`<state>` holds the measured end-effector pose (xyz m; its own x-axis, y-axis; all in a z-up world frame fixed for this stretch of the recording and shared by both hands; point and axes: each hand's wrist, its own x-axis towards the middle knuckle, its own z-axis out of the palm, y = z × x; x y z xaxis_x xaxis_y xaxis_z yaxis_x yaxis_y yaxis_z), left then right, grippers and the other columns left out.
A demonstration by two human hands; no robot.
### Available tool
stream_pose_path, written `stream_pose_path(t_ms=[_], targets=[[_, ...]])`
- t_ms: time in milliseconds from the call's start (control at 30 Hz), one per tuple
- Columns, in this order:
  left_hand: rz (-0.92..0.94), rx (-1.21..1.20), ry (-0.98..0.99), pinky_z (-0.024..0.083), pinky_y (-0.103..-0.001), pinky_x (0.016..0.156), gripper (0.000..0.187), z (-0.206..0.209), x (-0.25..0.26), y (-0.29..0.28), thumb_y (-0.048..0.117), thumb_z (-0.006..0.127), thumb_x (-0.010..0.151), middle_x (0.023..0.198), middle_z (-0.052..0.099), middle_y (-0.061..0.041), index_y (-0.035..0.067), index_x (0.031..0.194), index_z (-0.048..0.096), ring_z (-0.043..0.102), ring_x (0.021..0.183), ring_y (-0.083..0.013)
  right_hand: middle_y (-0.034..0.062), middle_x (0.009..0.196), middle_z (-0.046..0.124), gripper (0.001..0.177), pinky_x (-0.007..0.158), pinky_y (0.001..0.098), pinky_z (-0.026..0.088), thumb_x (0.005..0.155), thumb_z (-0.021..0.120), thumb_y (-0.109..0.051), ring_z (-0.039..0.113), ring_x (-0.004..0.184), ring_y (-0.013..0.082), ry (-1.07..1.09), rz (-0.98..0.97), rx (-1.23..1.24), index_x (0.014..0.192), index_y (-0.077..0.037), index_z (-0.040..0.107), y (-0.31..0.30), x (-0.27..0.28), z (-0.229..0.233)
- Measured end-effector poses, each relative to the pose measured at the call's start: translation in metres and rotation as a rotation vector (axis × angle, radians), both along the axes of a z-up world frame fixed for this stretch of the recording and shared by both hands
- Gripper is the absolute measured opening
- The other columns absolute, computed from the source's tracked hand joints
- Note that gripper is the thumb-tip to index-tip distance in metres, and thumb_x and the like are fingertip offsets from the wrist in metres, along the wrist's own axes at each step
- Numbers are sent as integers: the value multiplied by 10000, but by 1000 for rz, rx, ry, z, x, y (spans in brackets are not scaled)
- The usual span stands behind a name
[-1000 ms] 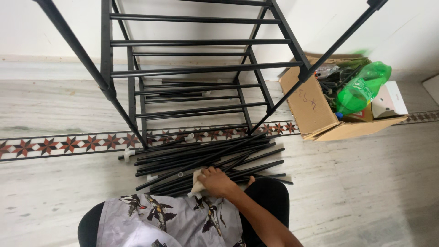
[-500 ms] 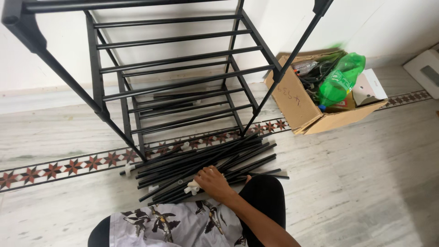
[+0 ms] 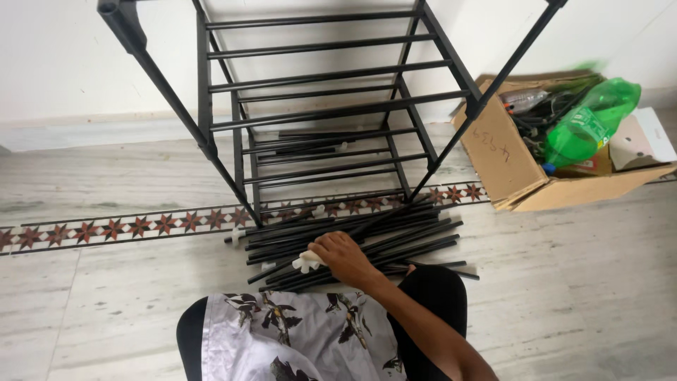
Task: The person sits on the floor and assembles a black metal rack by inserting rods into white plastic connectors. They wipe the rods with a cloth, connect them to the connectors, and place the assembled sections into the rack frame.
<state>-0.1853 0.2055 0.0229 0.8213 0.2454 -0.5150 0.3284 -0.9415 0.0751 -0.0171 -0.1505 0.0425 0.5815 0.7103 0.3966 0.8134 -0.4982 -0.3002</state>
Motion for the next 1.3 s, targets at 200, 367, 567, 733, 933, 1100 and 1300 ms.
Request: stream_pose_path(t_ms=[200,367,567,733,933,1100,1300], targets=[[-229,313,73,586,-409,636,452,48,49,36,463,510,1013,771,713,-98,94,803,663,717,731,-242,69,1175,573,413,1077,492,418,814,736,-31,546,1174,312,-203,15,118,1188,-121,584,0,13,15],[-153,-138,-367,571,-432,677,614,97,126,-52,581,362,1026,687,701,-120,89,823,668,698,655,-259,55,1146,544,391,1159,525,401,850,783,-95,549,1161,269,-373,65,193,1157,-135,545,15,3,26],[254,-1211,-180,611,-334,652,509,48,101,-166,503,464,1001,735,717,-95,59,1075,703,715,654,-163,62,1184,582,323,1196,521,377,906,754,-121,556,1241,269,-409,25,201,1149,-112,541,2,3,5],[438,-1782,-112,634,-359,638,488,17,99,-167,412,676,905,848,727,-78,-8,1152,665,692,700,-161,65,1190,597,319,1232,513,360,918,754,-151,560,1250,265,-374,58,164,1154,-113,543,9,4,-11],[132,-1651,60,651,-345,706,530,-13,101,-149,248,848,757,995,763,-89,1,1203,704,725,821,-141,62,1214,578,359,1250,529,304,859,779,-147,525,1311,276,-439,-42,3,1151,-133,572,-9,39,-16],[-67,-1585,-12,583,-278,726,381,-40,95,-139,194,820,862,950,713,-60,-27,1166,758,688,822,-139,37,1208,561,376,1274,537,252,824,798,-95,489,1358,265,-382,-265,4,1120,-164,576,-34,59,-15],[173,-1085,-498,600,-333,664,149,-45,106,-147,156,711,948,905,669,-93,34,1019,664,693,762,-201,102,1201,587,358,1213,646,170,804,716,-46,486,1337,349,-297,-461,-80,1139,-111,608,-26,56,-19]])
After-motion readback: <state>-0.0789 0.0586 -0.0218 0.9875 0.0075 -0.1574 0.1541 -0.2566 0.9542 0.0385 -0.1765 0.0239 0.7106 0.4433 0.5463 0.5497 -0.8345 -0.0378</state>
